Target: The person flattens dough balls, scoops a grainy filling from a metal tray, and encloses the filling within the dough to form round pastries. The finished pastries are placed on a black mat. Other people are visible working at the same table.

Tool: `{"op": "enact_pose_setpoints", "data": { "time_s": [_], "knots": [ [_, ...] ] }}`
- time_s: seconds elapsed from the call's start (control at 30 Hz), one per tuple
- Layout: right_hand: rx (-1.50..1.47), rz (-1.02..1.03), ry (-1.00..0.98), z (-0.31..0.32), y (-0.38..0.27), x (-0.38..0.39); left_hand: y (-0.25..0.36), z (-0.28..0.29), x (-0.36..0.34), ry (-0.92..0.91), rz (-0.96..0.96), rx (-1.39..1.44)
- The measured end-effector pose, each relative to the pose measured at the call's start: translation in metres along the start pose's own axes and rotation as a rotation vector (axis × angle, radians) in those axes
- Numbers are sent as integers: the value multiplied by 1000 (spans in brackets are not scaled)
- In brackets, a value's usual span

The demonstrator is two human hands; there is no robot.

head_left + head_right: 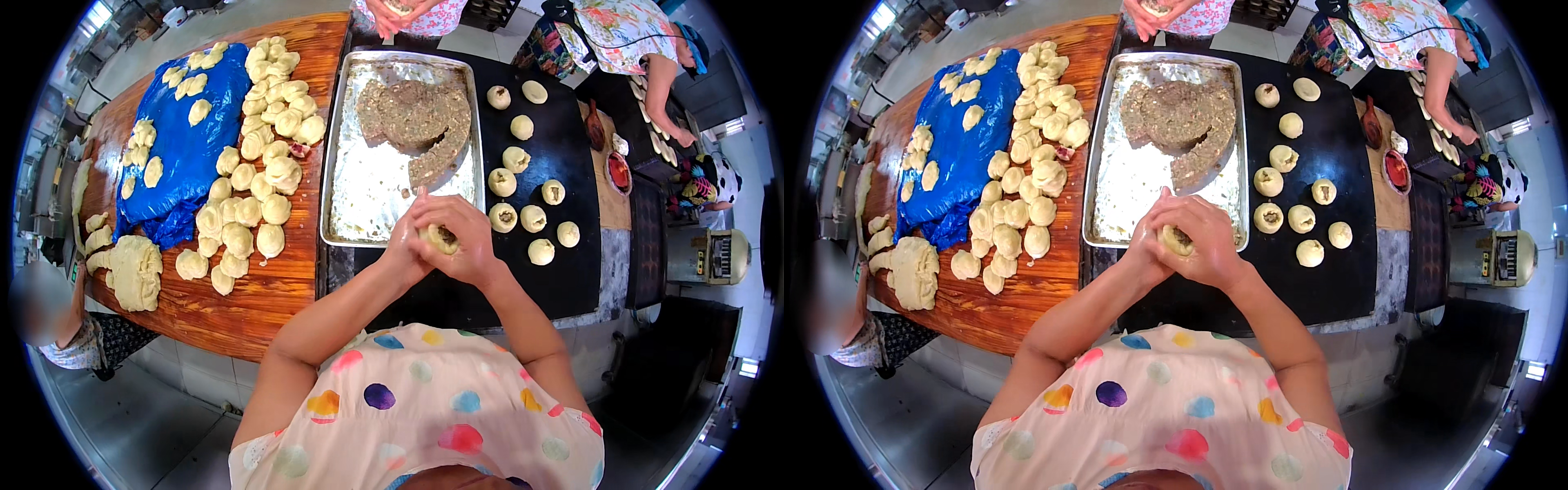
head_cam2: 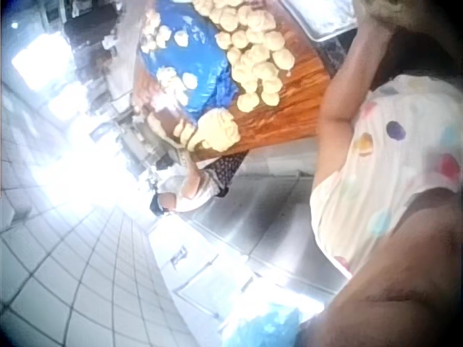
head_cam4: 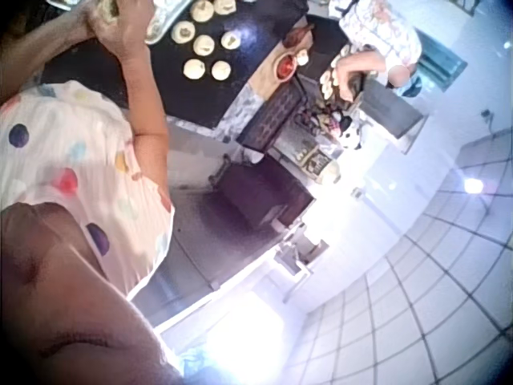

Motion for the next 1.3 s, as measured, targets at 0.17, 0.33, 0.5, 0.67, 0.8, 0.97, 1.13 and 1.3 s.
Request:
{"op": "enact_pose_setpoints", "data": {
  "time_s": [0.17,0.33,0.5,0.67,0.8,0.97,1.13,1.3],
  "knots": [
    [-138,-33,416,-12,1,18,-2,-14,16,-14,-97,-85],
    [95,11,220,-16,-19,9,-4,-1,12,-61,-150,-63],
    [-81,32,225,-2,-7,16,-7,-15,12,15,-7,-234],
    [-69,-74,596,-31,-5,26,-15,-19,20,-24,-273,-115],
    [35,-21,317,-7,-24,13,-10,-10,16,21,-106,-96],
    [-12,33,136,-3,-16,19,-15,-3,6,-82,31,-41],
    [-8,-33,458,-32,3,39,-26,-13,14,87,-231,-7],
    [-77,-121,418,-31,14,38,-29,2,6,234,-176,-110]
  ]
}}
Point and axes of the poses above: each hand's wrist, its own x-axis away from the middle knuckle, its own z-axis out of the back of the hand, y = z × x, the point moved 1 cm from there along -x, towards the middle knuckle, and after that the axes turned 12 degrees about -x, right-handed, at the moved point
